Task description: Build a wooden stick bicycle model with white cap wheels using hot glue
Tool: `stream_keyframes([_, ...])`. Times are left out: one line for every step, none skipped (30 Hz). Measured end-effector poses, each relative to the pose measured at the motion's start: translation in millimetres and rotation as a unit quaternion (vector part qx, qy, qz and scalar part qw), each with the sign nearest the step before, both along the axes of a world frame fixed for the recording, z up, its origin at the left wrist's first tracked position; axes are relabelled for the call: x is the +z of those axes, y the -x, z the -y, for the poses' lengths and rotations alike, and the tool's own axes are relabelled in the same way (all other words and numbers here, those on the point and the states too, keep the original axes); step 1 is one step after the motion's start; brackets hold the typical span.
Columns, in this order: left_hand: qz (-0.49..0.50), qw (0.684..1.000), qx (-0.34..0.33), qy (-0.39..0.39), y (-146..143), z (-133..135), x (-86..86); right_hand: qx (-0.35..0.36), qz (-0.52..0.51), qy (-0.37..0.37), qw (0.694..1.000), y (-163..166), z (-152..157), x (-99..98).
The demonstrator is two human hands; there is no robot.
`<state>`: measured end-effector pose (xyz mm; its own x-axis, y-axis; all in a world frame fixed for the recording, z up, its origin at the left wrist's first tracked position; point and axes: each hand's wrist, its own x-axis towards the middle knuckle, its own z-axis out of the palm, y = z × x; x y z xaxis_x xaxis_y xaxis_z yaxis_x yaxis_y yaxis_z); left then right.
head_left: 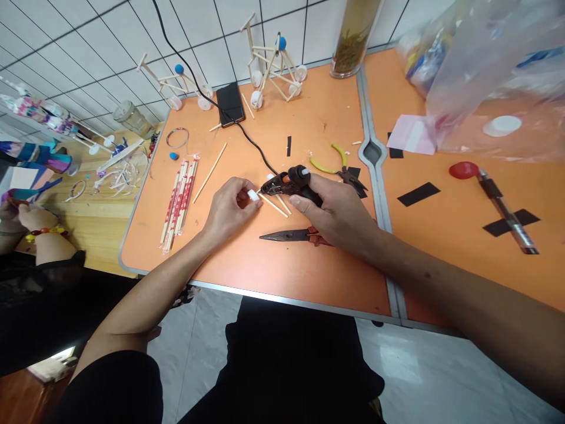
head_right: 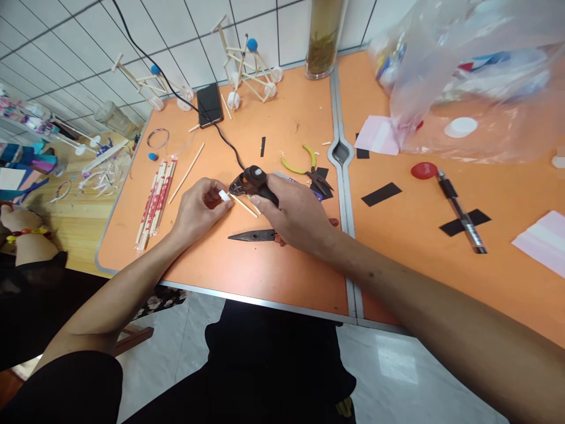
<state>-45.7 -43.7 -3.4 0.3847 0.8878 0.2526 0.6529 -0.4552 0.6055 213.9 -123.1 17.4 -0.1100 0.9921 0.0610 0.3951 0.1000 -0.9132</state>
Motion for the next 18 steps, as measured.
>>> stream_keyframes([0.002, 1.000, 0.000, -0.001, 0.1, -0.1, -0.3, -0.001, 0.000, 0.001, 1.000, 0.2, 0.3, 0.5])
stream_keyframes([0.003, 1.000, 0.000, -0.001, 0.2, -0.2, -0.7, -0.001, -0.001, 0.003, 1.000, 0.4, 0.5, 1.0])
stream_keyframes([0.004, 1.000, 0.001, -0.001, 0.2, -0.3, -1.0, -0.002, 0.000, 0.004, 1.000, 0.6, 0.7, 1.3])
stream_keyframes([0.003, 1.000, 0.002, 0.000, 0.2, -0.4, -1.4, -0.003, 0.001, 0.004, 1.000, 0.6, 0.8, 1.5])
stream_keyframes([0.002, 1.000, 0.003, 0.001, 0.3, -0.4, -1.6, -0.004, 0.004, 0.003, 1.000, 0.6, 0.8, 1.5])
stream_keyframes([0.002, 1.000, 0.004, 0.002, 0.2, -0.4, -1.8, -0.004, 0.007, 0.000, 1.000, 0.5, 0.6, 1.3])
stream_keyframes([0.001, 1.000, 0.005, 0.002, 0.2, -0.4, -1.8, -0.006, 0.011, -0.004, 1.000, 0.3, 0.4, 0.8])
stream_keyframes([0.001, 1.000, 0.005, 0.001, 0.2, -0.3, -1.7, -0.008, 0.014, -0.010, 1.000, 0.2, 0.0, 0.2])
stream_keyframes([0.001, 1.000, 0.005, 0.000, 0.1, -0.2, -1.5, -0.010, 0.018, -0.015, 1.000, 0.0, -0.5, -0.5])
stream_keyframes([0.001, 1.000, 0.005, 0.000, 0.0, -0.1, -1.2, -0.012, 0.021, -0.020, 1.000, -0.1, -1.0, -1.1])
stream_keyframes([0.001, 1.000, 0.006, 0.000, 0.0, 0.1, -0.9, -0.014, 0.023, -0.025, 0.999, -0.1, -1.4, -1.7])
stream_keyframes([0.002, 1.000, 0.006, 0.001, -0.1, 0.2, -0.5, -0.016, 0.025, -0.029, 0.999, -0.1, -1.8, -2.2])
stream_keyframes([0.002, 1.000, 0.007, 0.003, -0.2, 0.4, -0.1, -0.017, 0.025, -0.030, 0.999, 0.0, -2.1, -2.5])
stream_keyframes([0.003, 1.000, 0.007, 0.004, -0.2, 0.6, 0.2, -0.016, 0.024, -0.029, 0.999, 0.1, -2.2, -2.6])
stream_keyframes([0.004, 1.000, 0.007, 0.005, -0.3, 0.7, 0.5, -0.015, 0.021, -0.026, 0.999, 0.1, -2.1, -2.5])
stream_keyframes([0.005, 1.000, 0.006, 0.005, -0.3, 0.8, 0.6, -0.012, 0.017, -0.022, 1.000, 0.1, -2.0, -2.4])
stream_keyframes([0.006, 1.000, 0.005, 0.005, -0.4, 0.9, 0.8, -0.010, 0.013, -0.020, 1.000, 0.0, -1.8, -2.2])
stream_keyframes([0.008, 1.000, 0.005, 0.006, -0.4, 0.9, 0.8, -0.008, 0.010, -0.019, 1.000, -0.1, -1.5, -1.9])
